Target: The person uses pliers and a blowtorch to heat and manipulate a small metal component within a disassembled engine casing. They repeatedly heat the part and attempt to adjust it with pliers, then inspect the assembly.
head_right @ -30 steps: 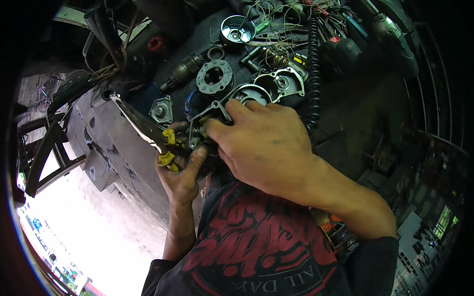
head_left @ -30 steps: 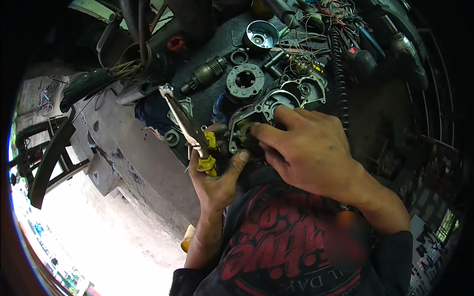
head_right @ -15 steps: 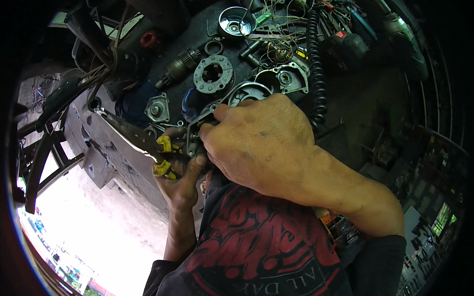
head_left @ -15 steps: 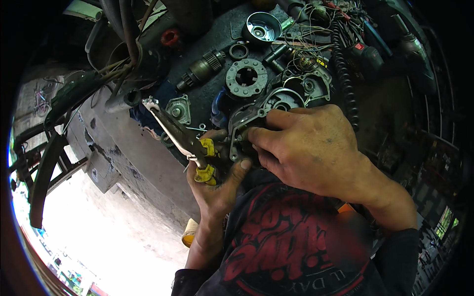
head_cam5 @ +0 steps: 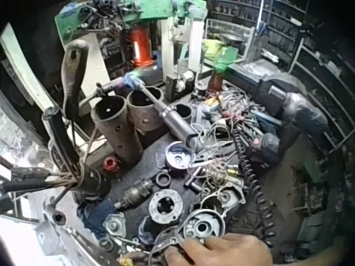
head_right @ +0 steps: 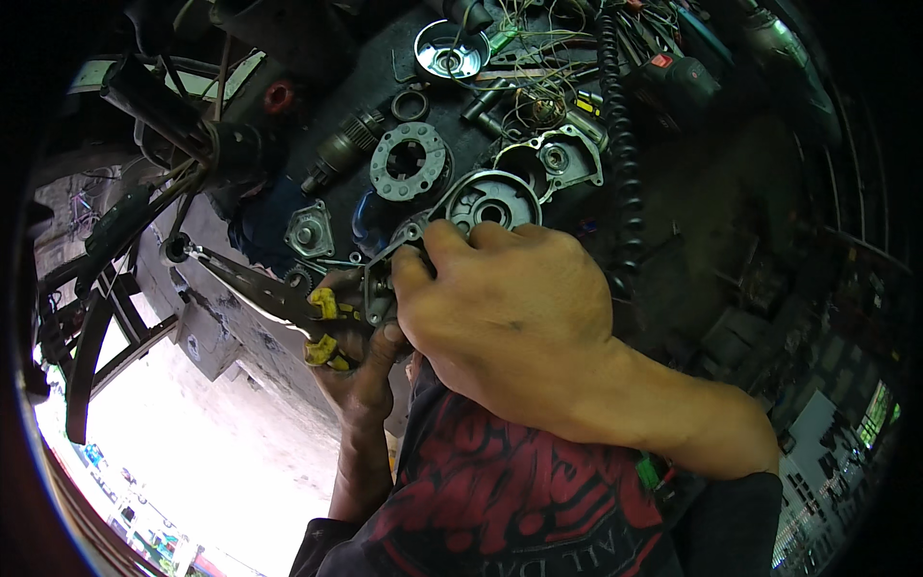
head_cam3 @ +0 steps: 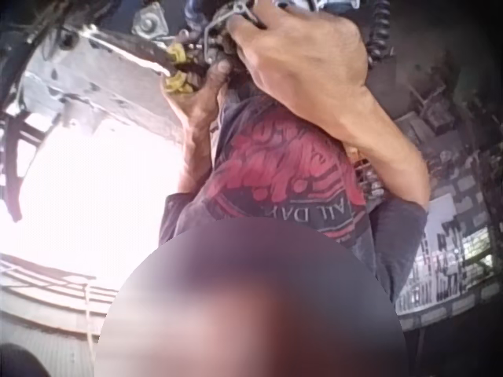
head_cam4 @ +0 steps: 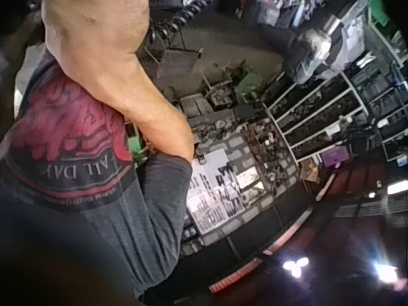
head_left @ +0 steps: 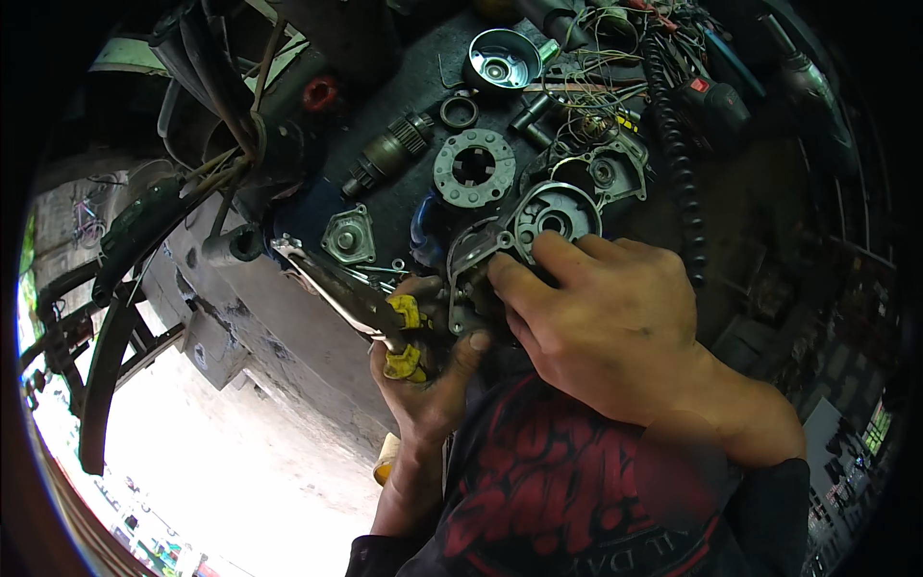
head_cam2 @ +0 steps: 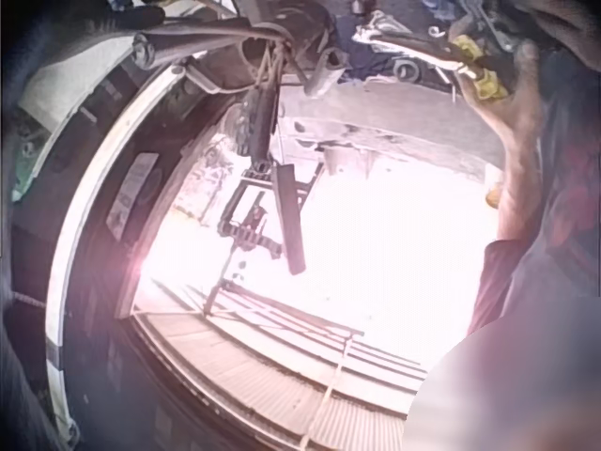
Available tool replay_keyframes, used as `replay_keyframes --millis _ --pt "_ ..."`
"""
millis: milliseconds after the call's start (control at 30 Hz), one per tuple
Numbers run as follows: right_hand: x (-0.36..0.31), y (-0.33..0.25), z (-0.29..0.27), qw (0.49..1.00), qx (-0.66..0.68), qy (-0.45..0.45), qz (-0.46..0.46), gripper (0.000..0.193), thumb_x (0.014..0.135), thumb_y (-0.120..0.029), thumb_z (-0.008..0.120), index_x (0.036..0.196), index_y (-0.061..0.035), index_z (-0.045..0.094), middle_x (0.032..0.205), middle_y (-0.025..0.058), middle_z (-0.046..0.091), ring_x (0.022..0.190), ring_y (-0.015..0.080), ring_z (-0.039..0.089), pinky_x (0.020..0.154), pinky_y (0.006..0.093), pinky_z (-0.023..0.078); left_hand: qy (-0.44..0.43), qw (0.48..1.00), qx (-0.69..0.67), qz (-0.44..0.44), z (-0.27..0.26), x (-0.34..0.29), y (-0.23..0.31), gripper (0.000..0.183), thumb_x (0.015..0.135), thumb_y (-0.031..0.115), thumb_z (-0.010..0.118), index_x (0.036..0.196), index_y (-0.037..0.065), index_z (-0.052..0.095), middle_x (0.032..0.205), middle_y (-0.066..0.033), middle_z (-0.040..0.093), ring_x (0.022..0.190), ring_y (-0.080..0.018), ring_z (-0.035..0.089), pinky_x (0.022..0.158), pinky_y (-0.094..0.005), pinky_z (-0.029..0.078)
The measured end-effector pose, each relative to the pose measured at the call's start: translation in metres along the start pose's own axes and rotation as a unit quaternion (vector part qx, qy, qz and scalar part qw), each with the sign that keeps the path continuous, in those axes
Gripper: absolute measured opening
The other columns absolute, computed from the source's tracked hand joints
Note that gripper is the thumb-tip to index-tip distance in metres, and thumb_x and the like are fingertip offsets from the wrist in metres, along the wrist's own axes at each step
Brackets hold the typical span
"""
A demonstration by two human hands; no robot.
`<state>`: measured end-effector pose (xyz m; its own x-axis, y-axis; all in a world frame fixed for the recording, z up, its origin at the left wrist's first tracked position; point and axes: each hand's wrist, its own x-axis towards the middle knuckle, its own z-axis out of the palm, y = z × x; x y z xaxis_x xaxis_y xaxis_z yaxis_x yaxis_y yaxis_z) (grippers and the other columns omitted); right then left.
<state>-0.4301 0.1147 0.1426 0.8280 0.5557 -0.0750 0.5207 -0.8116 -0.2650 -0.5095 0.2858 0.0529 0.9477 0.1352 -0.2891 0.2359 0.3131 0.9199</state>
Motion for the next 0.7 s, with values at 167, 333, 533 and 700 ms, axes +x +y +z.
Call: replay_keyframes --millis 167,333,533,700 --pt "-0.006 -0.005 -0.006 0.999 0.000 -0.052 0.002 0.033 0.079 -0.021 0.073 0.110 -0.0127 0.076 0.088 0.0035 0.060 0.066 0.0193 0.064 0.056 0.0342 0.051 -0.005 1.000 0.012 0.008 -0.005 -0.002 0.000 0.067 0.083 -0.006 0.081 0.141 -0.004 0.047 0.117 -0.0113 0.068 0.107 -0.0175 0.067 0.094 -0.0300 0.054" --pt "-0.006 -0.014 0.002 1.000 -0.012 -0.016 0.016 0.030 0.075 -0.026 0.072 0.098 -0.0059 0.074 0.086 0.0054 0.057 0.069 0.0187 0.057 0.058 0.0333 0.047 -0.023 0.999 0.032 0.026 -0.009 0.002 0.000 0.066 0.080 -0.008 0.082 0.137 -0.005 0.048 0.117 -0.0123 0.068 0.107 -0.0187 0.068 0.093 -0.0308 0.055" --pt "-0.009 -0.010 0.004 1.000 0.015 0.002 0.019 0.036 0.076 -0.022 0.071 0.110 -0.0110 0.076 0.086 0.0024 0.055 0.064 0.0157 0.054 0.054 0.0321 0.043 -0.021 0.994 0.095 0.044 -0.012 0.004 -0.001 0.065 0.077 -0.009 0.081 0.133 -0.004 0.050 0.114 -0.0106 0.066 0.103 -0.0185 0.068 0.091 -0.0308 0.056" --pt "-0.011 -0.007 0.011 0.999 0.019 0.035 0.006 0.029 0.074 -0.023 0.070 0.097 -0.0052 0.075 0.087 0.0056 0.058 0.065 0.0143 0.053 0.051 0.0294 0.038 -0.015 0.994 0.105 0.020 -0.012 0.003 0.000 0.062 0.075 -0.006 0.085 0.128 -0.003 0.052 0.113 -0.0092 0.065 0.100 -0.0169 0.068 0.087 -0.0307 0.057"
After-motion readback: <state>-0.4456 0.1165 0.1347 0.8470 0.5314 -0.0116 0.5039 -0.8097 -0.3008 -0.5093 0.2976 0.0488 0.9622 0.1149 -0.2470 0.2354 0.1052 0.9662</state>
